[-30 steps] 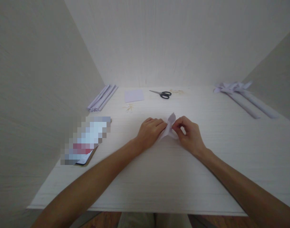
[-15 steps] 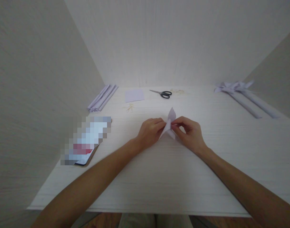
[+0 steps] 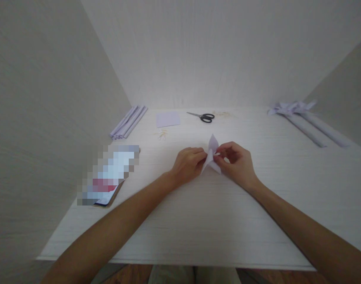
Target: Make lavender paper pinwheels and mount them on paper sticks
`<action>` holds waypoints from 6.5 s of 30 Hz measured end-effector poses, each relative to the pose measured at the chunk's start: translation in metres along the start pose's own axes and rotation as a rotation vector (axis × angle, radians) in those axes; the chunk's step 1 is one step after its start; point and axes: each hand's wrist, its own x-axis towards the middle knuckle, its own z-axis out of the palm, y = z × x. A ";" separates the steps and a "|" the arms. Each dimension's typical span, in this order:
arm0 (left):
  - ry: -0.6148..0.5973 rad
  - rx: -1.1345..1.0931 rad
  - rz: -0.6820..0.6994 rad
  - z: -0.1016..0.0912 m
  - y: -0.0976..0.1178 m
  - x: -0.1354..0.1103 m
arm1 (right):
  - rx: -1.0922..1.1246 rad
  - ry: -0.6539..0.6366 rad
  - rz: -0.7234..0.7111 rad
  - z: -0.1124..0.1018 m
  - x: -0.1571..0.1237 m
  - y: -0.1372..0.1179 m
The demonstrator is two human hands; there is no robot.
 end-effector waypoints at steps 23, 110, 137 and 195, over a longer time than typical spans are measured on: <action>0.012 -0.136 -0.079 0.002 -0.002 0.000 | 0.050 -0.016 0.144 0.000 0.002 0.001; -0.204 -0.265 -0.169 -0.004 -0.004 0.002 | -0.334 -0.058 -0.138 -0.006 0.007 -0.007; -0.235 -0.421 -0.042 -0.004 -0.006 -0.001 | -0.348 -0.085 -0.238 -0.001 0.001 -0.009; 0.067 -0.531 -0.332 -0.002 0.006 0.008 | -0.285 0.037 -0.044 0.004 0.002 -0.006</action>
